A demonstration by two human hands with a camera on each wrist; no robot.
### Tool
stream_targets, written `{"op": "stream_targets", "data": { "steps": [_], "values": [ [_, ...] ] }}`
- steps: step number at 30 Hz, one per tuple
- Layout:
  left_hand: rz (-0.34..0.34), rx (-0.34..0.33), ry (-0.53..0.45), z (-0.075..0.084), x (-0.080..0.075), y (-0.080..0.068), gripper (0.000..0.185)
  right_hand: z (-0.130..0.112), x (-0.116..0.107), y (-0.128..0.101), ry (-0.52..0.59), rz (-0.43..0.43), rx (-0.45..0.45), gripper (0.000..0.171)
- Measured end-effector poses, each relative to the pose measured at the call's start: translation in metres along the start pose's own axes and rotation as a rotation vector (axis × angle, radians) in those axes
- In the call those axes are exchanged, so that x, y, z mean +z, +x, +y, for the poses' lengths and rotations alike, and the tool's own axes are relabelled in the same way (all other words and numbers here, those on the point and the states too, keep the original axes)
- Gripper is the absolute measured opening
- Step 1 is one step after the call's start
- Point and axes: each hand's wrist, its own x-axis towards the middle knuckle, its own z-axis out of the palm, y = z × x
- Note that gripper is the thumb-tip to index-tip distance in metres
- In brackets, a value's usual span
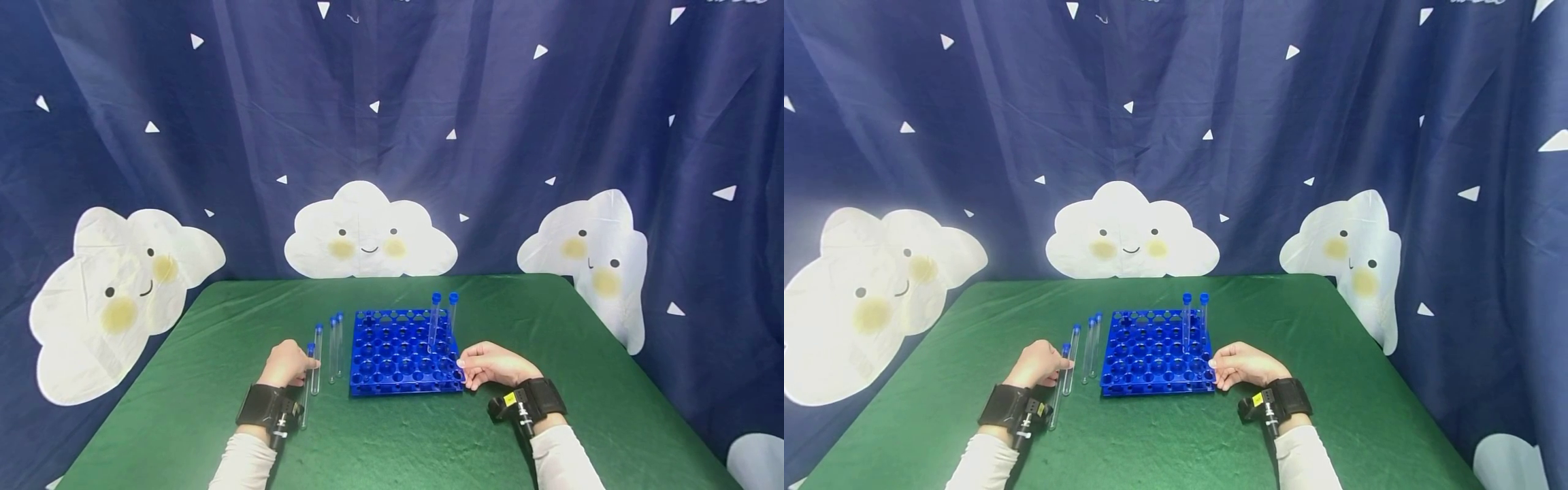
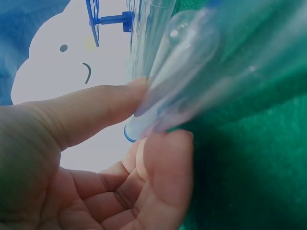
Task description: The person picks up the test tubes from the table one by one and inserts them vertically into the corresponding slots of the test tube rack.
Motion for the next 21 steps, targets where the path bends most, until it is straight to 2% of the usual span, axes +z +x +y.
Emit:
{"op": "stream_targets", "data": {
  "steps": [9,16,21],
  "values": [
    [0.022,0.022,-0.022,0.005,-0.005,-0.001,0.018,-0.001,0.000,0.000,-0.007,0.011,0.006,0.024],
    [0.067,0.078,-0.067,0.013,-0.010,-0.001,0.021,-0.001,-0.001,-0.001,-0.011,0.016,0.007,0.024],
    [0.112,0.109,-0.058,0.023,-0.016,-0.008,0.016,-0.001,0.000,-0.001,-0.002,0.003,0.003,0.025]
  ]
}}
